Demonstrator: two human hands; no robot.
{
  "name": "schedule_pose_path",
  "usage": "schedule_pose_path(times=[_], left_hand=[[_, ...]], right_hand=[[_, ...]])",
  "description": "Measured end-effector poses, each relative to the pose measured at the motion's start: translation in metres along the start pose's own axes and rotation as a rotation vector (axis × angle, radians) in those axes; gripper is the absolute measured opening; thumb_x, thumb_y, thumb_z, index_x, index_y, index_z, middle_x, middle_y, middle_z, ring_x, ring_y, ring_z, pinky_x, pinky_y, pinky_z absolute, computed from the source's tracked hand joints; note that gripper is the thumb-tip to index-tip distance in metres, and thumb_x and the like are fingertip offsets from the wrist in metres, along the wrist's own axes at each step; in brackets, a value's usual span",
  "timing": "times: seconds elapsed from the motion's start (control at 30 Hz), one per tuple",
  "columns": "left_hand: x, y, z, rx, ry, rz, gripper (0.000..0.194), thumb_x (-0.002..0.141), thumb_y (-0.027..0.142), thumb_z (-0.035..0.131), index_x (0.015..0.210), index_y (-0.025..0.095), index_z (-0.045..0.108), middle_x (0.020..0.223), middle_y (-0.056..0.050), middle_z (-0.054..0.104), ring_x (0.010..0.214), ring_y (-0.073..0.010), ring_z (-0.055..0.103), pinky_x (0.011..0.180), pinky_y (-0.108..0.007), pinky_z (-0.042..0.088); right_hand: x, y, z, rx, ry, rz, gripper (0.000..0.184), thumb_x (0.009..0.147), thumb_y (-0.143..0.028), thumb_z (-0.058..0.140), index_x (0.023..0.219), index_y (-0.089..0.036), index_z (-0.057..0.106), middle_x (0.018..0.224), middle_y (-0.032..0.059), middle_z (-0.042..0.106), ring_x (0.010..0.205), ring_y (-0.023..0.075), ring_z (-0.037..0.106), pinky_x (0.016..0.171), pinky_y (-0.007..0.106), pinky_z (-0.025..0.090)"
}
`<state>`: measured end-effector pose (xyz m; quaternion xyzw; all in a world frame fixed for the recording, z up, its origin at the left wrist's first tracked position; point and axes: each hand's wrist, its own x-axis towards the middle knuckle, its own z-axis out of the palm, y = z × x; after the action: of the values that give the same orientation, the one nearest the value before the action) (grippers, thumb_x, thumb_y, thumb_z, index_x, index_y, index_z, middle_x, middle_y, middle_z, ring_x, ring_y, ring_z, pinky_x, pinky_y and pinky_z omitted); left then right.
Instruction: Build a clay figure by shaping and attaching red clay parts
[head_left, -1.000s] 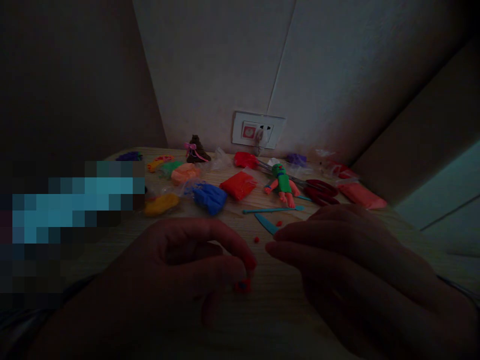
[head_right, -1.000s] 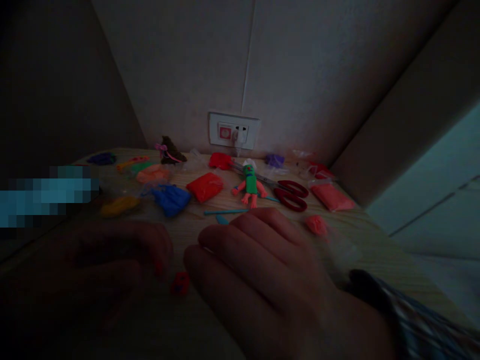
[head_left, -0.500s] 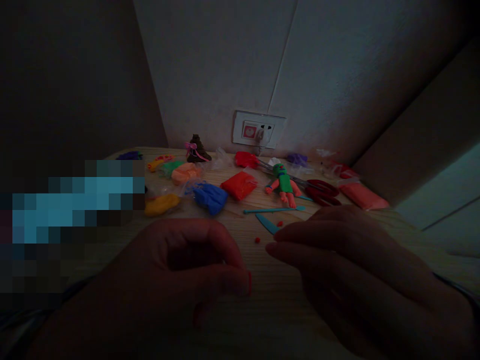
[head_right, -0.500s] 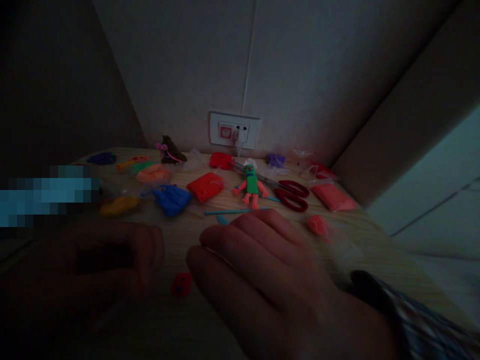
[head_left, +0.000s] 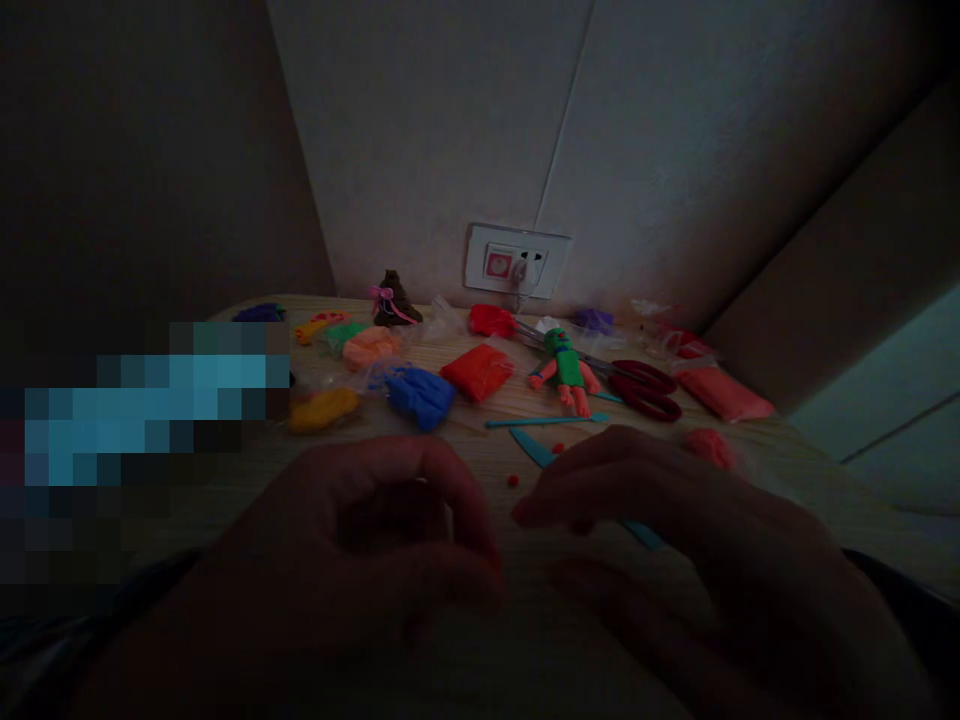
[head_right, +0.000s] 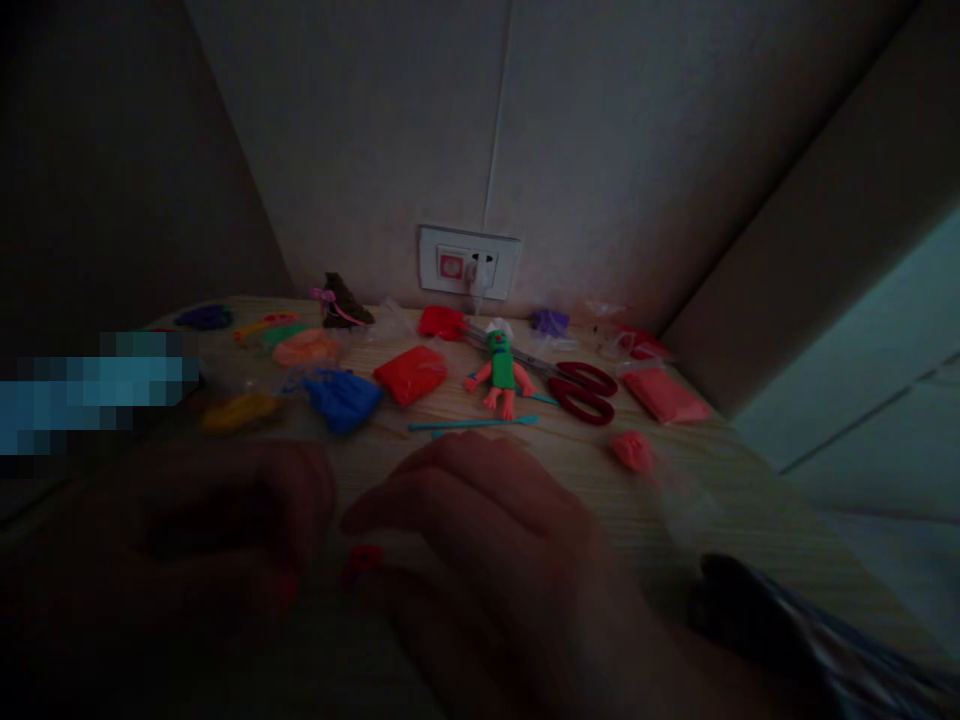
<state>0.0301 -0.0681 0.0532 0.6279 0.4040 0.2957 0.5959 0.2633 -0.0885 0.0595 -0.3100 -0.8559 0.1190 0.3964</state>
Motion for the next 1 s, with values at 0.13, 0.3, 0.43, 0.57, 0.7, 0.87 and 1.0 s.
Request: schedule_pose_path(times=[0.13,0.3,0.43,0.57,0.7,0.87,1.0], left_hand=[[-0.006,-0.001,0.006,-0.166,-0.004,0.023,0.013,0.069,0.021,0.088,0.065,0.028,0.078,0.063,0.007,0.069,0.059,-0.0104,0.059,0.055,-0.013,0.049],[-0.005,0.000,0.005,-0.146,-0.015,0.067,0.013,0.072,0.022,0.092,0.068,0.031,0.084,0.063,0.007,0.068,0.059,-0.0093,0.057,0.055,-0.012,0.047],[-0.002,-0.003,0.003,-0.213,-0.024,0.013,0.009,0.079,0.025,0.091,0.075,0.033,0.088,0.070,0.009,0.075,0.062,-0.0073,0.062,0.059,-0.010,0.050],[-0.004,-0.007,0.002,-0.308,-0.083,-0.040,0.006,0.084,0.031,0.090,0.081,0.036,0.089,0.075,0.010,0.078,0.056,-0.0054,0.064,0.052,-0.009,0.049],[-0.004,-0.009,0.002,-0.300,-0.079,-0.071,0.006,0.084,0.032,0.090,0.079,0.034,0.088,0.075,0.009,0.077,0.059,-0.0062,0.067,0.052,-0.008,0.051],[-0.003,-0.012,0.003,-0.290,-0.085,-0.094,0.007,0.080,0.034,0.091,0.086,0.035,0.087,0.064,0.010,0.071,0.050,-0.0064,0.060,0.044,-0.009,0.044],[-0.001,-0.018,0.002,-0.224,-0.086,-0.118,0.008,0.079,0.037,0.090,0.085,0.034,0.085,0.060,0.009,0.071,0.052,-0.0085,0.063,0.048,-0.011,0.046]], right_hand=[[0.005,-0.006,-0.001,0.293,-0.145,0.266,0.010,0.099,-0.018,0.074,0.094,-0.027,0.071,0.086,-0.0070,0.079,0.075,0.0088,0.075,0.069,0.014,0.061],[0.004,-0.007,-0.002,0.493,-0.182,0.453,0.013,0.094,-0.022,0.081,0.088,-0.031,0.074,0.080,-0.0096,0.078,0.072,0.0090,0.074,0.064,0.014,0.058],[0.008,-0.007,-0.002,0.567,-0.223,0.547,0.014,0.094,-0.026,0.079,0.083,-0.029,0.070,0.078,-0.0081,0.076,0.072,0.0106,0.072,0.064,0.016,0.058],[0.012,-0.008,-0.002,0.584,-0.254,0.612,0.017,0.092,-0.029,0.079,0.081,-0.028,0.066,0.077,-0.0061,0.075,0.072,0.0127,0.071,0.062,0.019,0.058],[0.012,-0.011,-0.002,0.561,-0.230,0.617,0.018,0.092,-0.028,0.077,0.080,-0.027,0.065,0.077,-0.0064,0.074,0.071,0.0120,0.070,0.063,0.019,0.057],[0.012,-0.012,-0.004,0.478,-0.185,0.571,0.019,0.093,-0.025,0.075,0.078,-0.026,0.064,0.073,-0.0074,0.070,0.069,0.0106,0.066,0.064,0.019,0.054],[0.014,-0.012,-0.002,0.389,-0.161,0.519,0.017,0.091,-0.022,0.074,0.077,-0.026,0.065,0.070,-0.0076,0.067,0.063,0.0099,0.059,0.057,0.019,0.047]])
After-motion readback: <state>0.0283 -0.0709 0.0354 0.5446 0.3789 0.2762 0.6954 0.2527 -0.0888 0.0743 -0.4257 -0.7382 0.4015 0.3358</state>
